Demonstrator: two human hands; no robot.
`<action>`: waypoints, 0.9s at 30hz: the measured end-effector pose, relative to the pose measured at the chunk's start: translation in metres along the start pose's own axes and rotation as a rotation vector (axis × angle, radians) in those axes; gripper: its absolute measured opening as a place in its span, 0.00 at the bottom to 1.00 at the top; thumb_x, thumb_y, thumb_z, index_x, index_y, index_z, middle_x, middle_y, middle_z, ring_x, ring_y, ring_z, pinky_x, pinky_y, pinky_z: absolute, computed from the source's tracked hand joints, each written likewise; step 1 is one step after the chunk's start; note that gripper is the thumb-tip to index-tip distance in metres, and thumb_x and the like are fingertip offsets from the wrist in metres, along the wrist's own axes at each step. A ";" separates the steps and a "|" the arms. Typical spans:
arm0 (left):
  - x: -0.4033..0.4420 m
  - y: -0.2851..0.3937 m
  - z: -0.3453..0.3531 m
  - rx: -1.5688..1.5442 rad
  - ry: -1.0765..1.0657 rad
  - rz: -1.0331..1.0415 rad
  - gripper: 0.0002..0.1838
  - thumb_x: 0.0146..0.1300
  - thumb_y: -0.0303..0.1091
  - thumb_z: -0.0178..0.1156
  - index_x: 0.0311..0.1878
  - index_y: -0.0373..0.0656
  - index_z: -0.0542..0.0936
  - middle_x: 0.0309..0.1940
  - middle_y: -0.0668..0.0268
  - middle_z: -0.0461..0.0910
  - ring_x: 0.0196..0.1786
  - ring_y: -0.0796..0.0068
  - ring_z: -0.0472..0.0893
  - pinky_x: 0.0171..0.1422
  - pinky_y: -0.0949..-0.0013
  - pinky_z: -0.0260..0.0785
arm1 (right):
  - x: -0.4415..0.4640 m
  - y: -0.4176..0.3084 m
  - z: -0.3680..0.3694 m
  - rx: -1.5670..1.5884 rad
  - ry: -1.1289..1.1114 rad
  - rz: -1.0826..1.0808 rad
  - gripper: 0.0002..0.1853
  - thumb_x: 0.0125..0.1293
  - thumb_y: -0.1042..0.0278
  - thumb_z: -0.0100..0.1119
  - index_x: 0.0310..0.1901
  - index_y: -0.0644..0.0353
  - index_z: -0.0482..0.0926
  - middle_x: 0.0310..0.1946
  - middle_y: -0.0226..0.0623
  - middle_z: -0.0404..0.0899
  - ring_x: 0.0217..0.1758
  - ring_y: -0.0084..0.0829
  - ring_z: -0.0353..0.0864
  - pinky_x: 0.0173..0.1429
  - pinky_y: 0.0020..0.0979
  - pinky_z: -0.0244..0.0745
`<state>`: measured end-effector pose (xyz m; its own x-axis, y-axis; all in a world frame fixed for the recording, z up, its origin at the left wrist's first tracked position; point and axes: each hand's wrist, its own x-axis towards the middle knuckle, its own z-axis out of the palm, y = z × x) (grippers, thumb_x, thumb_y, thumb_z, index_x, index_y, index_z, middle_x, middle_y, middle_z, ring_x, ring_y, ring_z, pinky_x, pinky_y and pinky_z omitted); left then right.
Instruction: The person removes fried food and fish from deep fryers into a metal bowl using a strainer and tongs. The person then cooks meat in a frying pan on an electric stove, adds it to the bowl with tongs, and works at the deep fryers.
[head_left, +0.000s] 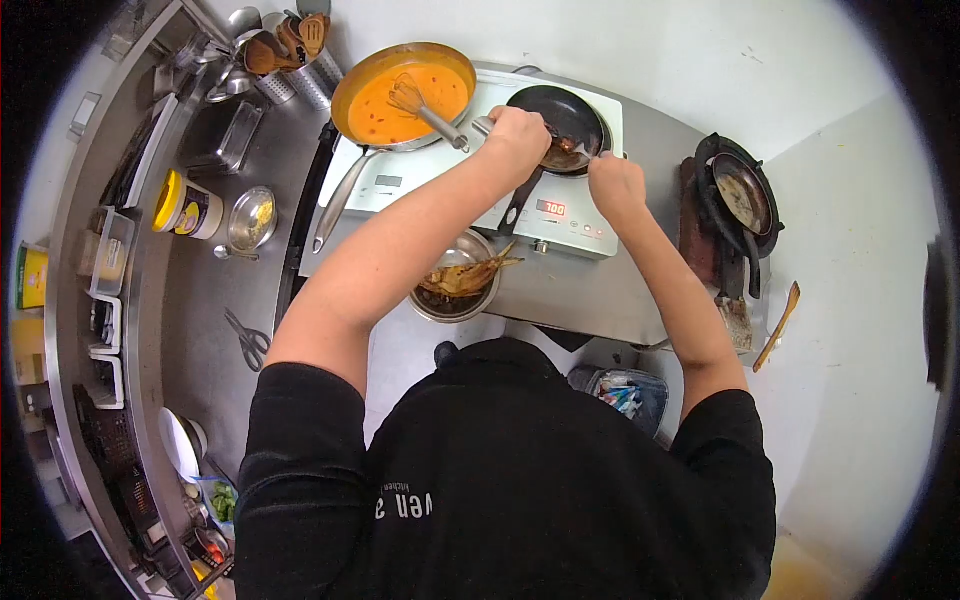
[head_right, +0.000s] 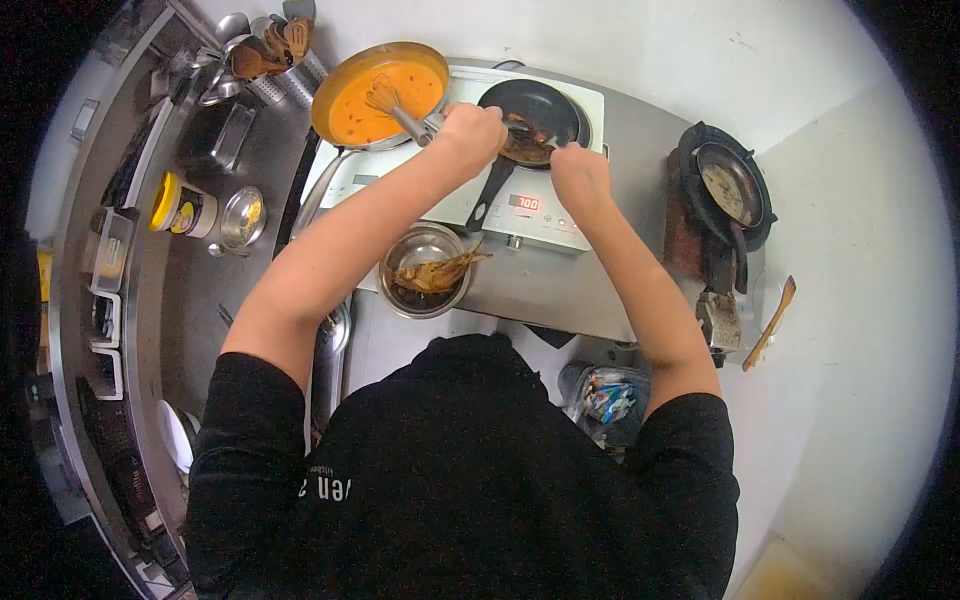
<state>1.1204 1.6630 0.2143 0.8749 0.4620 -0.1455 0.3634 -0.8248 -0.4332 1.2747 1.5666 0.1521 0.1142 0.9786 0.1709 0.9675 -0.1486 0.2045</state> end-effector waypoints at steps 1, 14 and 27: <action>0.000 0.000 0.001 -0.001 0.001 0.001 0.09 0.53 0.32 0.61 0.38 0.46 0.84 0.38 0.65 0.78 0.40 0.65 0.83 0.33 0.57 0.74 | 0.000 0.000 0.001 -0.001 -0.001 0.000 0.08 0.55 0.72 0.53 0.27 0.58 0.83 0.29 0.40 0.80 0.33 0.38 0.84 0.35 0.36 0.79; -0.005 -0.002 0.010 0.008 0.022 0.013 0.11 0.53 0.34 0.61 0.40 0.47 0.83 0.41 0.63 0.76 0.41 0.64 0.82 0.37 0.53 0.75 | 0.008 0.000 0.021 -0.008 -0.113 0.050 0.08 0.57 0.72 0.52 0.32 0.60 0.83 0.32 0.43 0.81 0.36 0.41 0.84 0.37 0.38 0.79; -0.025 0.028 0.019 0.005 0.036 -0.104 0.18 0.49 0.38 0.66 0.45 0.47 0.82 0.46 0.61 0.75 0.39 0.63 0.81 0.32 0.61 0.71 | 0.029 0.026 -0.032 0.004 0.065 -0.008 0.06 0.55 0.72 0.54 0.26 0.59 0.81 0.30 0.39 0.81 0.33 0.40 0.83 0.36 0.37 0.78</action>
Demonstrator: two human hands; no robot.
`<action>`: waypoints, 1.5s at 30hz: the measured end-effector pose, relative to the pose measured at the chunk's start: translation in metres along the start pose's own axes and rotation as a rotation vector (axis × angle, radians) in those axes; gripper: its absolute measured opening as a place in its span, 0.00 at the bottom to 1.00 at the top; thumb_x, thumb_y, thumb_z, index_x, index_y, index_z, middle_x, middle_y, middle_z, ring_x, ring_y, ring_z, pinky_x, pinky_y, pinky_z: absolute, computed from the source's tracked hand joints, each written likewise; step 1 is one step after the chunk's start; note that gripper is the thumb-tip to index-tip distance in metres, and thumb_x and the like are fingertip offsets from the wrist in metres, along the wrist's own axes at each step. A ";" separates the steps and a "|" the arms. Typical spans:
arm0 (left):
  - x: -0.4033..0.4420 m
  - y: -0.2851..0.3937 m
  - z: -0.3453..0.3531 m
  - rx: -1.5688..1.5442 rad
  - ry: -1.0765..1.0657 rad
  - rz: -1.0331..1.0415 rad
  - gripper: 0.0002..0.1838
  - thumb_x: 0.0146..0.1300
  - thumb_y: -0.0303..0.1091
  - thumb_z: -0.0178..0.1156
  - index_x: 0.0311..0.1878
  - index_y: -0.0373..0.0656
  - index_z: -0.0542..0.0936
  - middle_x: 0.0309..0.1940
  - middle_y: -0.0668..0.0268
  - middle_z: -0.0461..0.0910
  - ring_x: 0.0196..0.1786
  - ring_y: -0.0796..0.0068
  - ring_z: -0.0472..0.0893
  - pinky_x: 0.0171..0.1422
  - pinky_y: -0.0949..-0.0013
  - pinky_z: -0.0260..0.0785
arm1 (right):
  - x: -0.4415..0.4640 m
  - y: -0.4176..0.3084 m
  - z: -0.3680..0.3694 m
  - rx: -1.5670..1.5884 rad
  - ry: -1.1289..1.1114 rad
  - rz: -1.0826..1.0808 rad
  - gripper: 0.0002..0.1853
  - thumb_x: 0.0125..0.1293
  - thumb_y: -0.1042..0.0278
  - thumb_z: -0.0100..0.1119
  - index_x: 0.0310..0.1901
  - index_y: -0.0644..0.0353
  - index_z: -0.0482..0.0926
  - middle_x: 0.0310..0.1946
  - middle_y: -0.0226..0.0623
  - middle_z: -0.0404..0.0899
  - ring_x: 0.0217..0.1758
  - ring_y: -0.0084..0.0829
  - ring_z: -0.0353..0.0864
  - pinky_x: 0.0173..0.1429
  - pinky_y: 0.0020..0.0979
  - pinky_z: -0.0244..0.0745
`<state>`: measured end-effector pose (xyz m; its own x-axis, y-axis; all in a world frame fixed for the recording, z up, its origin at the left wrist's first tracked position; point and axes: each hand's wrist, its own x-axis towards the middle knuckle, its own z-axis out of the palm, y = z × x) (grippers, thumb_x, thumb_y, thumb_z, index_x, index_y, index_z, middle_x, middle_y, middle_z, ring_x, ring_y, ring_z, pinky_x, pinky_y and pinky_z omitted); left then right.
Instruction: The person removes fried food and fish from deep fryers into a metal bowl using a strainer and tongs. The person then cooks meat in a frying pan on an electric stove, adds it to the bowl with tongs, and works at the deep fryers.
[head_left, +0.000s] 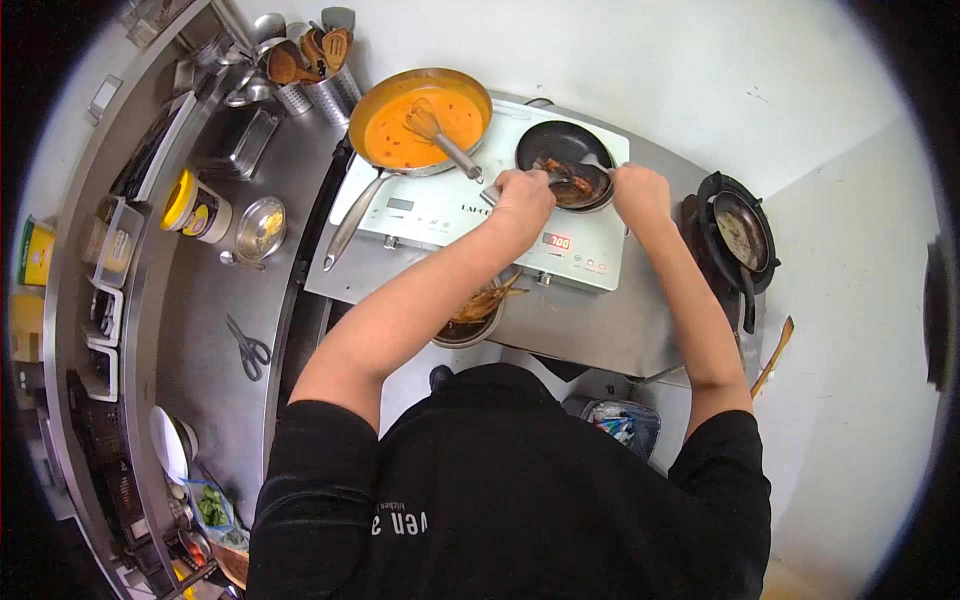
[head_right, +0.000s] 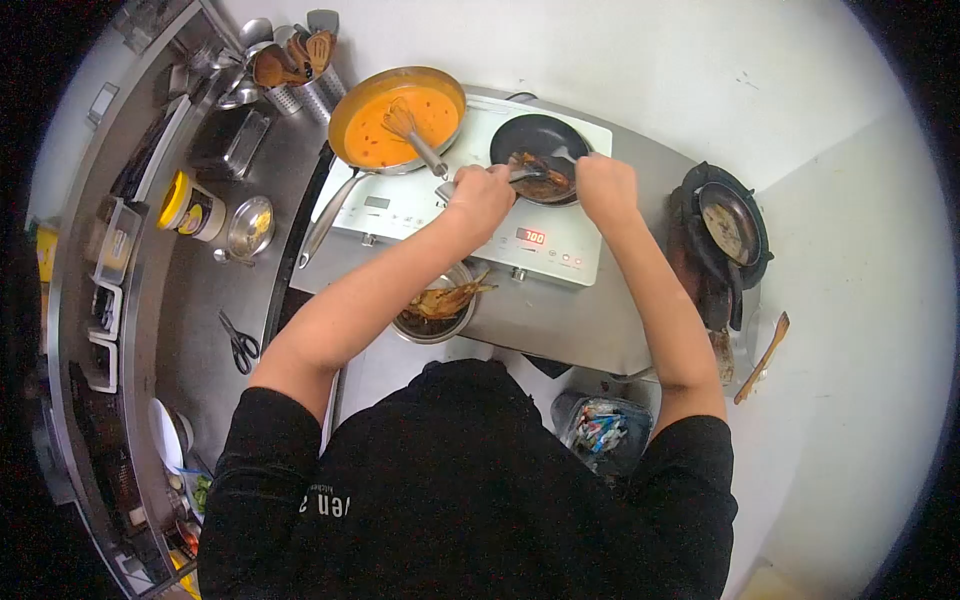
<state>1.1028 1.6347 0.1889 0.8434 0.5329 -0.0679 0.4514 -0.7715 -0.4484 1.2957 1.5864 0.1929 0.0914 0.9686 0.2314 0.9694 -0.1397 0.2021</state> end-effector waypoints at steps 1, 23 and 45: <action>0.000 0.000 0.000 0.001 0.006 0.002 0.18 0.49 0.38 0.66 0.45 0.47 0.82 0.46 0.61 0.75 0.39 0.63 0.81 0.32 0.61 0.71 | 0.004 -0.001 0.004 -0.004 0.002 0.005 0.06 0.55 0.72 0.54 0.26 0.59 0.81 0.30 0.39 0.81 0.33 0.40 0.83 0.36 0.37 0.78; 0.001 -0.001 -0.004 -0.040 -0.016 0.003 0.14 0.52 0.34 0.61 0.44 0.43 0.82 0.46 0.61 0.75 0.38 0.61 0.81 0.34 0.61 0.71 | 0.064 -0.026 0.034 -0.129 -0.142 -0.367 0.07 0.54 0.69 0.55 0.26 0.55 0.84 0.27 0.39 0.83 0.33 0.35 0.84 0.36 0.34 0.78; -0.104 -0.013 0.016 -0.805 0.417 -0.329 0.18 0.62 0.32 0.57 0.51 0.31 0.69 0.37 0.58 0.78 0.28 0.66 0.81 0.30 0.68 0.73 | -0.096 -0.026 -0.001 1.393 0.350 0.476 0.09 0.69 0.72 0.46 0.49 0.56 0.66 0.23 0.33 0.73 0.21 0.20 0.68 0.26 0.23 0.65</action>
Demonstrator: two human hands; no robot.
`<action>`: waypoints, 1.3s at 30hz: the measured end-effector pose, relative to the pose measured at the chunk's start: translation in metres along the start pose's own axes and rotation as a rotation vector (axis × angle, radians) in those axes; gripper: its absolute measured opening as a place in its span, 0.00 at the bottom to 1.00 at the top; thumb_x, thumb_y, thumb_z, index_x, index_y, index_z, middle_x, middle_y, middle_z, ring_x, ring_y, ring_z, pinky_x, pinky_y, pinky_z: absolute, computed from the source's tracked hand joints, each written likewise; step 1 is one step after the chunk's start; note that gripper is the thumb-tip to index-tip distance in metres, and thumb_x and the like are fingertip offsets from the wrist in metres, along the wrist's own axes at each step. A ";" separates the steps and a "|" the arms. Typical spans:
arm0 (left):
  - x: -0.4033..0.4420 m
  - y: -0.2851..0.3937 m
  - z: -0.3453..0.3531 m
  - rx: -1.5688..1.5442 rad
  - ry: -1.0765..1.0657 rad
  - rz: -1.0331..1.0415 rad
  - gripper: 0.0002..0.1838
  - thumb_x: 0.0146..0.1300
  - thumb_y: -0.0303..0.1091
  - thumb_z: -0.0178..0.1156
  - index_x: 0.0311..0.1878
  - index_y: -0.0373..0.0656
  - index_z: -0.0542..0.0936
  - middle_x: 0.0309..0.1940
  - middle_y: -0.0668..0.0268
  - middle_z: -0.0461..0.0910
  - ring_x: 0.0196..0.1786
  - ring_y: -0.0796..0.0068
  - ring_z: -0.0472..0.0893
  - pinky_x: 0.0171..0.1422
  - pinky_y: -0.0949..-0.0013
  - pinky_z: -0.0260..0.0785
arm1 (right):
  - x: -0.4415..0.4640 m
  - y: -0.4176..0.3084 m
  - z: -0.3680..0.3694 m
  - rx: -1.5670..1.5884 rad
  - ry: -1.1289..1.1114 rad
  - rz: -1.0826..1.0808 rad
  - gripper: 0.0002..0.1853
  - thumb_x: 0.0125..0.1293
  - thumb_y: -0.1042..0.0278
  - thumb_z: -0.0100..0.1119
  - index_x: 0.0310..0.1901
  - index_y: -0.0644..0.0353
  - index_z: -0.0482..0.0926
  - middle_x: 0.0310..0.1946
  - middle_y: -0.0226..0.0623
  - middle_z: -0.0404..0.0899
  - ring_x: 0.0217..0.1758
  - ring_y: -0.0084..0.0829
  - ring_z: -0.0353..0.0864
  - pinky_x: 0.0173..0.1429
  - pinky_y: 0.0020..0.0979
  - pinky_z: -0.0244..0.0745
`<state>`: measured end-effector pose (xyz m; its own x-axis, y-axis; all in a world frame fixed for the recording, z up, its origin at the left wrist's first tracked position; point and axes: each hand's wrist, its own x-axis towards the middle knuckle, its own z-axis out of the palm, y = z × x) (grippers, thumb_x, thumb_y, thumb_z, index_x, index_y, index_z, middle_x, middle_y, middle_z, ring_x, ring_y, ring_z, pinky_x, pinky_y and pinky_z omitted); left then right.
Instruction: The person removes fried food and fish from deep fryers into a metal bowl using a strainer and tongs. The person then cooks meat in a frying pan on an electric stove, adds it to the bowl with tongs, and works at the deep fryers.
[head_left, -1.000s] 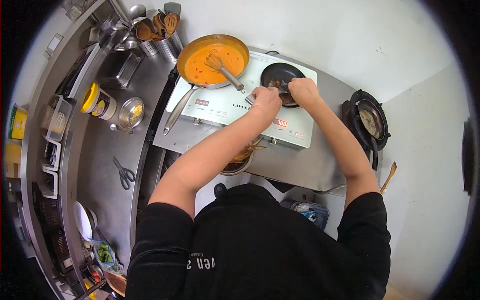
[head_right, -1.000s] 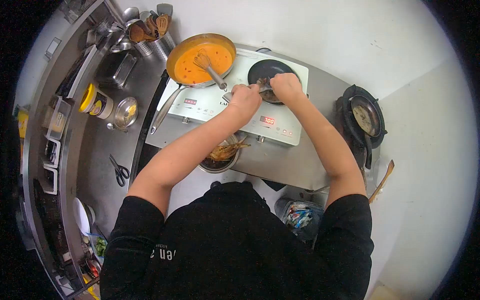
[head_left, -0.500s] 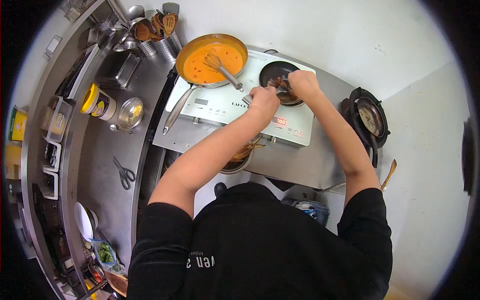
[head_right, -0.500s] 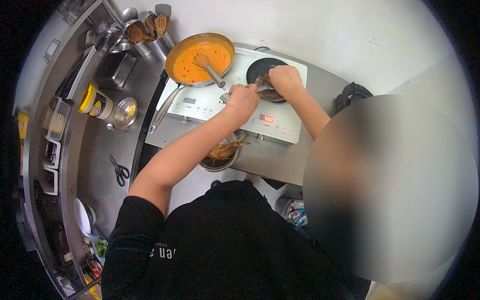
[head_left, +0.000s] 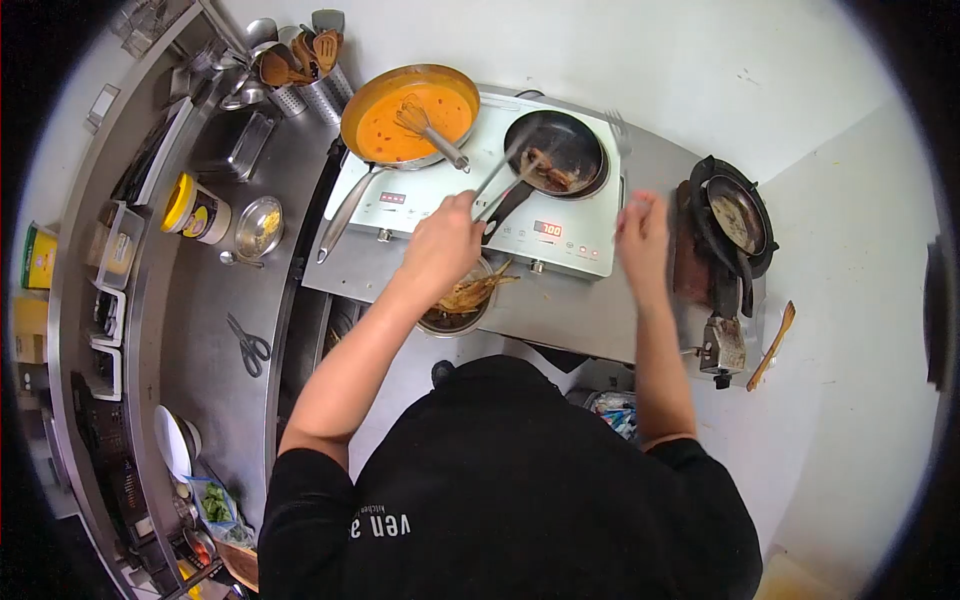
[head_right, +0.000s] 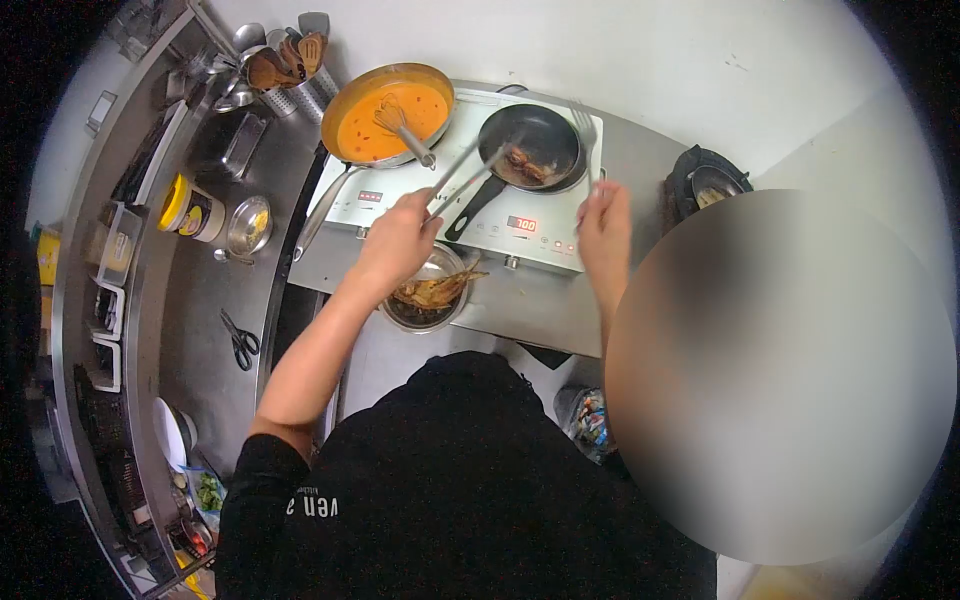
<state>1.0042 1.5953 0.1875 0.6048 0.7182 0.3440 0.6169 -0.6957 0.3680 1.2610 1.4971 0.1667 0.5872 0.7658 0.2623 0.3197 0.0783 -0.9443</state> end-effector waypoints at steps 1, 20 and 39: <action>-0.006 0.007 -0.002 0.002 0.000 0.003 0.18 0.62 0.32 0.57 0.51 0.31 0.69 0.37 0.58 0.78 0.28 0.66 0.81 0.30 0.68 0.73 | -0.019 0.003 0.007 0.041 -0.015 0.082 0.09 0.69 0.72 0.45 0.49 0.56 0.66 0.24 0.31 0.72 0.21 0.17 0.67 0.26 0.21 0.64; -0.075 0.042 -0.034 -0.914 0.116 -0.535 0.16 0.69 0.40 0.51 0.51 0.38 0.70 0.27 0.69 0.79 0.18 0.82 0.74 0.22 0.76 0.67 | -0.042 0.007 0.041 0.185 -0.322 0.226 0.16 0.70 0.69 0.46 0.58 0.59 0.66 0.24 0.22 0.67 0.19 0.10 0.59 0.19 0.13 0.53; -0.073 0.073 0.019 -1.177 -0.060 -0.417 0.13 0.73 0.37 0.45 0.51 0.37 0.68 0.46 0.63 0.80 0.46 0.80 0.75 0.51 0.76 0.66 | -0.169 0.210 -0.073 -0.227 0.153 0.492 0.17 0.69 0.69 0.46 0.56 0.68 0.66 0.26 0.32 0.75 0.26 0.25 0.73 0.33 0.26 0.68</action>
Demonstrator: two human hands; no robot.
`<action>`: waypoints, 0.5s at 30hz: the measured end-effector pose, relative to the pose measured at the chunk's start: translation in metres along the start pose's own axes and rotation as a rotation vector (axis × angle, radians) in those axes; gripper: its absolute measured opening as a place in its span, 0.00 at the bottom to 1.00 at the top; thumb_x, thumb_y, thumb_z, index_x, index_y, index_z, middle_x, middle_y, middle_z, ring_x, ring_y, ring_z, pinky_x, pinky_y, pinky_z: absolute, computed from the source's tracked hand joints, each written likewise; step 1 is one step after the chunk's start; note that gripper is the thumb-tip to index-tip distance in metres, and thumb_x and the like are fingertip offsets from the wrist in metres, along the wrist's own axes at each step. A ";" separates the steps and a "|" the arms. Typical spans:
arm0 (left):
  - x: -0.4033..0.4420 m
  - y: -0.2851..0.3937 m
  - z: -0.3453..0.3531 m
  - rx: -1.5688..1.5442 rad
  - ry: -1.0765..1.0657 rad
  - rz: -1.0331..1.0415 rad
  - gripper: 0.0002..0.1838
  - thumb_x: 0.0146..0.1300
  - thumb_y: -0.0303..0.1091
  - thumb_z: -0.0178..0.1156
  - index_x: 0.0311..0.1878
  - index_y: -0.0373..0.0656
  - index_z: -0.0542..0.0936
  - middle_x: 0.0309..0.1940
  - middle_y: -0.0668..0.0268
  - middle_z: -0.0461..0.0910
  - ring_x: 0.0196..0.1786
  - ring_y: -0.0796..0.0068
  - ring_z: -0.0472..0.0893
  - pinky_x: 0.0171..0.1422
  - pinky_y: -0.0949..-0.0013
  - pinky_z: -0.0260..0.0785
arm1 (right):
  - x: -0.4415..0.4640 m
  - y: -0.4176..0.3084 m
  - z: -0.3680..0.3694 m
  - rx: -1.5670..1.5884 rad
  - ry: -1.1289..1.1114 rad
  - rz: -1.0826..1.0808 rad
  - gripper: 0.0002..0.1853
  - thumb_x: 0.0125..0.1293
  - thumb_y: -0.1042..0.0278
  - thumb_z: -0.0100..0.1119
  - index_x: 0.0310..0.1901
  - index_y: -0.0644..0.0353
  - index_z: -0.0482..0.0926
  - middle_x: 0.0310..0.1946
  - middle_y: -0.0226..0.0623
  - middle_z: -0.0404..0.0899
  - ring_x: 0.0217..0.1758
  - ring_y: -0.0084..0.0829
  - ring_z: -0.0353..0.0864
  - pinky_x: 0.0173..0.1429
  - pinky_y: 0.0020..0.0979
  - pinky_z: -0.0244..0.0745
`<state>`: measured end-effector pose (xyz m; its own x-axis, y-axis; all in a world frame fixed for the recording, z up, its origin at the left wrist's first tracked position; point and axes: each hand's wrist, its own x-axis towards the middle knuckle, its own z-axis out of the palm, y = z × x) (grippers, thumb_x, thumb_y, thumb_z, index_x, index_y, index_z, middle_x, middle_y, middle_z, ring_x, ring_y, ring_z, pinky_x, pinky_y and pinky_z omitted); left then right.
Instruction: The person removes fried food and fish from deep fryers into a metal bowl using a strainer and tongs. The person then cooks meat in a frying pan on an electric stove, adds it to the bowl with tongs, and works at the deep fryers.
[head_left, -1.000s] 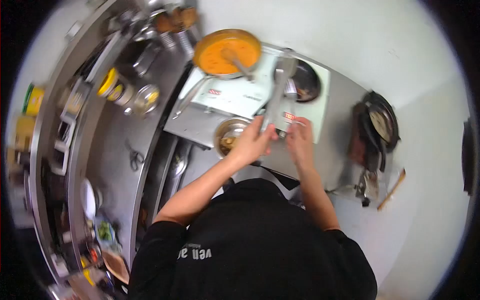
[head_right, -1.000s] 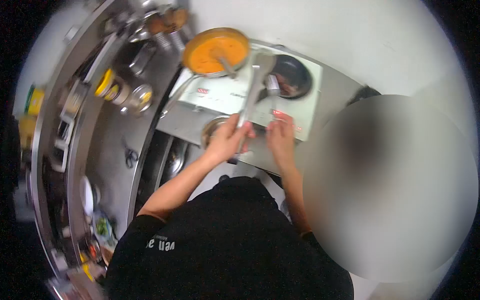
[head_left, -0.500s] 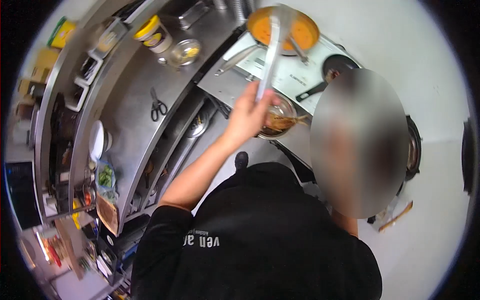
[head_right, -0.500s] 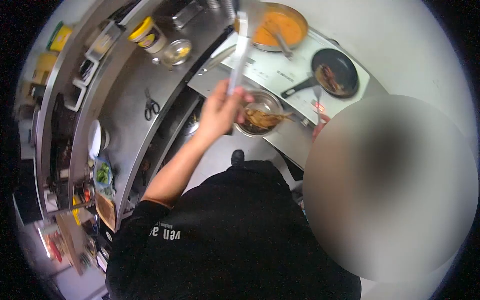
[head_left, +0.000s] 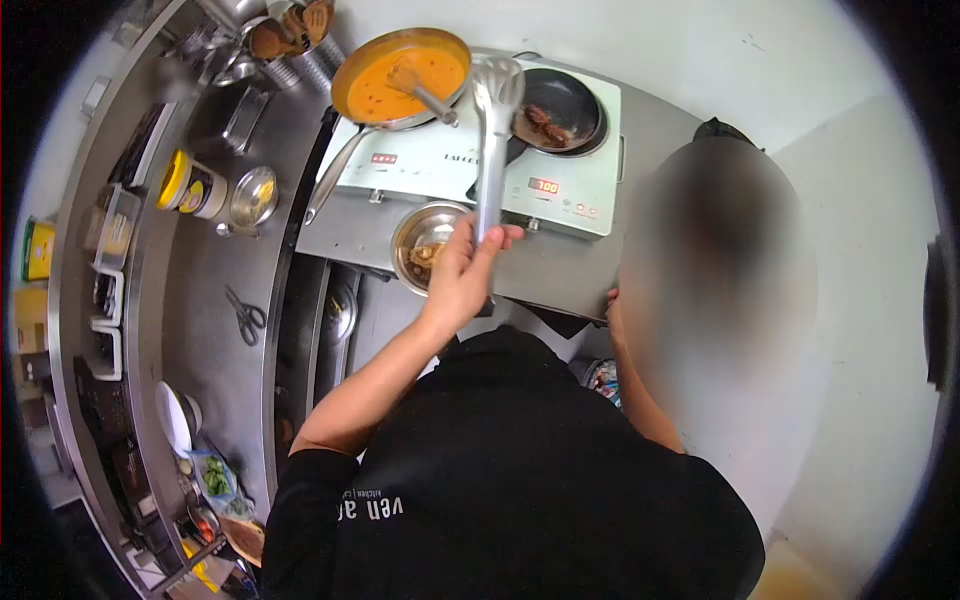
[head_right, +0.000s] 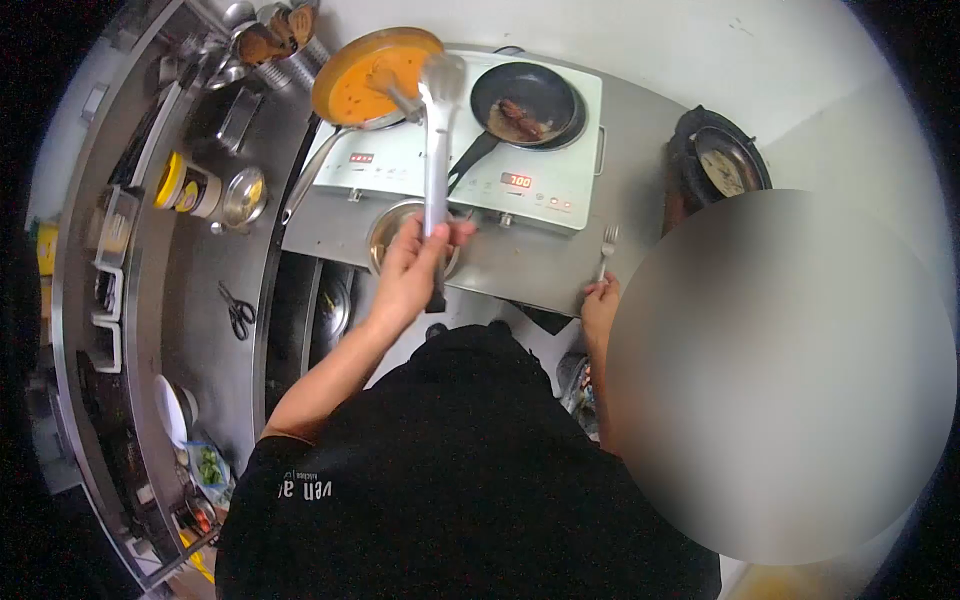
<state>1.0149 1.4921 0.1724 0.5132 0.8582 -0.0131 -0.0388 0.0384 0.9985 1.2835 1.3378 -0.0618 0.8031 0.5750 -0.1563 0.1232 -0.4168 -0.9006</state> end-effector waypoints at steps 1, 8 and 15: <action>0.002 -0.010 0.010 -0.072 -0.028 -0.033 0.13 0.72 0.37 0.46 0.52 0.39 0.68 0.48 0.63 0.79 0.46 0.80 0.74 0.51 0.76 0.65 | 0.002 -0.002 -0.002 0.004 0.016 0.001 0.17 0.69 0.69 0.46 0.56 0.68 0.66 0.26 0.32 0.75 0.26 0.25 0.73 0.33 0.26 0.68; 0.008 -0.051 0.053 -0.301 -0.104 -0.396 0.16 0.71 0.38 0.49 0.57 0.41 0.67 0.46 0.67 0.74 0.48 0.79 0.73 0.51 0.72 0.66 | -0.015 -0.095 -0.024 -0.764 0.081 -0.635 0.24 0.67 0.64 0.52 0.61 0.67 0.65 0.43 0.46 0.76 0.41 0.30 0.76 0.46 0.25 0.69; 0.023 -0.034 0.082 -0.638 -0.193 -0.483 0.25 0.69 0.43 0.51 0.65 0.44 0.60 0.52 0.64 0.69 0.55 0.72 0.67 0.59 0.64 0.61 | -0.067 -0.198 0.014 0.149 -0.599 -0.264 0.28 0.67 0.64 0.55 0.65 0.62 0.61 0.39 0.35 0.74 0.35 0.22 0.72 0.41 0.25 0.70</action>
<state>1.0980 1.4689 0.1420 0.7343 0.5716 -0.3663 -0.2256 0.7143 0.6625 1.1976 1.3918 0.1212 0.2899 0.9535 -0.0821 0.1545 -0.1313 -0.9792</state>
